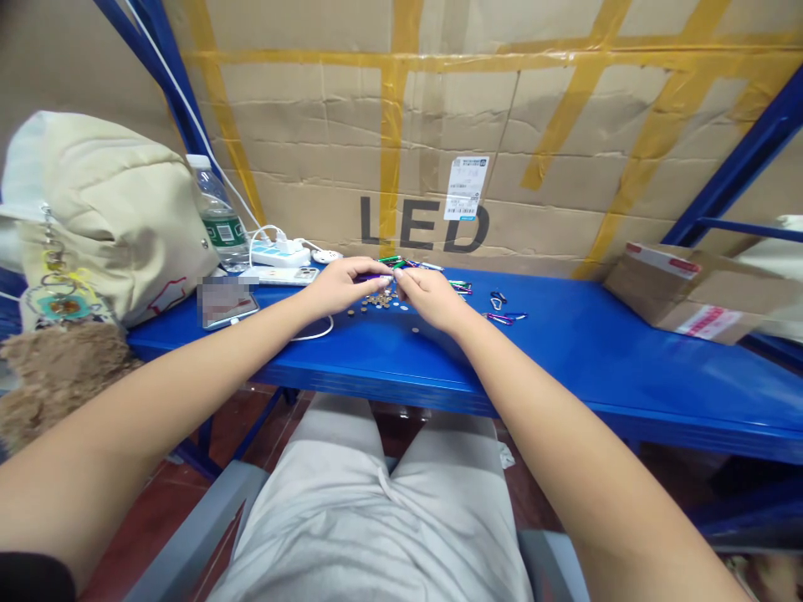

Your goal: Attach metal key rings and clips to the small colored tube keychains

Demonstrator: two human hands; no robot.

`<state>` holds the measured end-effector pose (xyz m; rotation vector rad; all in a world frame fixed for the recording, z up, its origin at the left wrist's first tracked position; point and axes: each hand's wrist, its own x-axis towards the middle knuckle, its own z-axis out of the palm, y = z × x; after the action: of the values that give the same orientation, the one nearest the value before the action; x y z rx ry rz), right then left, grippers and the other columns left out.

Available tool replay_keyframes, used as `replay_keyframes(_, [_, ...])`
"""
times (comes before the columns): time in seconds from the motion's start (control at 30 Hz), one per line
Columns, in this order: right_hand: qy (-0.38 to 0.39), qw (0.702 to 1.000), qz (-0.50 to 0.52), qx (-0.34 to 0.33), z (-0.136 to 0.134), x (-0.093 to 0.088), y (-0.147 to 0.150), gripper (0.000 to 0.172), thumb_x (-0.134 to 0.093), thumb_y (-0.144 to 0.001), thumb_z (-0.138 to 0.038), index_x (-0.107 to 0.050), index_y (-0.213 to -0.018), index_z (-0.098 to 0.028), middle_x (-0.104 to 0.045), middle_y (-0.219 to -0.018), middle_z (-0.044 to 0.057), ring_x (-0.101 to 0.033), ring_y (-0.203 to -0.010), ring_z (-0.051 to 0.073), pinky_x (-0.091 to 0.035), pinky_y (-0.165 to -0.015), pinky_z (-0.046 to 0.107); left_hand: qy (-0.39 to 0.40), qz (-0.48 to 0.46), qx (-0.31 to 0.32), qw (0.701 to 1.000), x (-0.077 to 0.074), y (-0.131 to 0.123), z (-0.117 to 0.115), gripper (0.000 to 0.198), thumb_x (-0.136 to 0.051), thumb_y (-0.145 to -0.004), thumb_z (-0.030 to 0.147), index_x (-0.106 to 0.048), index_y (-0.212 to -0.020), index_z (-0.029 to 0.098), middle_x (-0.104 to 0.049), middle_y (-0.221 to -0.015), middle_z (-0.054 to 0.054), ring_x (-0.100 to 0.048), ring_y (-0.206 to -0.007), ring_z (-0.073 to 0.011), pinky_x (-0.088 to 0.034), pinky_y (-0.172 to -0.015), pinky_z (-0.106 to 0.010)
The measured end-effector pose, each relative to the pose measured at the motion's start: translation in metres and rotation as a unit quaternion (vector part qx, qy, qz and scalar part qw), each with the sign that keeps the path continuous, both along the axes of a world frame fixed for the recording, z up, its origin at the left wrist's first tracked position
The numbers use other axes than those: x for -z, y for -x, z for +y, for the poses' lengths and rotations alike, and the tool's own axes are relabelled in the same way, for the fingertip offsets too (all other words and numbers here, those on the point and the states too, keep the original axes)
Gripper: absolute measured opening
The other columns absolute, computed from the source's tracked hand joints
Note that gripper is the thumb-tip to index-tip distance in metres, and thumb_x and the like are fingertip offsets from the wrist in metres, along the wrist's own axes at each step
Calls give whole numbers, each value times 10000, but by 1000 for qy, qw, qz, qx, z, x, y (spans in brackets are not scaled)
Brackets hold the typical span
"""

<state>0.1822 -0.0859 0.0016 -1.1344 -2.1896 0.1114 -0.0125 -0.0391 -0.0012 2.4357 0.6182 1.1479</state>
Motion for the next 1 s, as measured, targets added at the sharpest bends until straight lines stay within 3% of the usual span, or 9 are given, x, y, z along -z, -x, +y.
replay_keyframes(0.13, [-129, 979, -142, 73, -2, -5, -6, 292, -376, -960, -366, -578, -878, -172, -670, -872, 96, -575, -753, 197, -331, -639, 278, 140, -15, 40, 989, 1, 1, 4, 425, -618, -821, 483, -704, -1077, 155, -712, -1030, -87, -640, -899, -176, -485, -858, -340])
replay_keyframes(0.3, [-147, 949, -256, 108, -3, -4, -5, 249, -386, -951, -284, -598, -888, -170, -676, -855, 109, -575, -737, 205, -289, -608, 283, 184, 2, 50, 982, 3, 4, 4, 474, -652, -779, 524, -710, -1063, 149, -711, -1020, -95, -636, -897, -186, -478, -873, -362])
replay_keyframes(0.47, [-78, 983, -155, 49, -1, 0, -2, 392, -267, -994, -377, -558, -816, -185, -648, -793, 72, -549, -690, 177, -331, -631, 269, 109, 36, 20, 993, 0, 7, 3, 461, -660, -770, 521, -724, -1047, 158, -711, -1085, -90, -635, -1002, -225, -454, -953, -378])
replay_keyframes(0.6, [-74, 991, -98, 61, -1, -1, 2, 325, -333, -971, -376, -521, -778, -194, -631, -804, 80, -541, -710, 187, -341, -643, 284, 114, 28, 25, 993, 0, 5, 4, 450, -606, -817, 518, -707, -1083, 168, -709, -1100, -87, -643, -991, -209, -474, -931, -363])
replay_keyframes(0.7, [64, 998, 25, 7, 0, -1, 6, 368, -291, -978, -398, -454, -707, -210, -537, -627, 23, -483, -576, 156, -347, -582, 273, 33, 29, 6, 999, 0, 3, 1, 393, -622, -812, 467, -718, -1054, 172, -717, -1068, -83, -642, -990, -203, -467, -938, -343])
replay_keyframes(0.77, [171, 980, 93, -41, 1, -1, 6, 410, -228, -985, -438, -431, -706, -218, -455, -544, -16, -419, -490, 136, -334, -528, 262, -29, 26, -10, 999, -2, 2, -2, 356, -637, -801, 436, -729, -1025, 176, -719, -1056, -81, -635, -1002, -203, -456, -947, -329])
replay_keyframes(0.8, [183, 977, 104, -47, 1, -1, 5, 415, -220, -985, -449, -433, -715, -217, -446, -538, -21, -410, -481, 133, -328, -520, 260, -37, 24, -16, 999, -3, 2, -3, 351, -632, -805, 433, -730, -1021, 174, -719, -1052, -82, -635, -997, -202, -457, -942, -326])
replay_keyframes(0.9, [48, 998, 40, 13, 1, -2, 1, 359, -311, -971, -448, -492, -784, -200, -566, -669, 26, -496, -601, 157, -334, -578, 265, 37, 22, -25, 999, -5, 2, -3, 403, -601, -826, 474, -717, -1044, 155, -725, -1009, -85, -650, -924, -196, -482, -889, -331])
replay_keyframes(1.0, [-80, 988, -106, 76, -2, -5, -3, 281, -353, -972, -374, -549, -888, -192, -658, -864, 84, -568, -756, 198, -318, -629, 276, 132, 27, -4, 991, -4, 4, 0, 455, -622, -805, 512, -709, -1056, 143, -726, -993, -87, -652, -882, -189, -498, -855, -338])
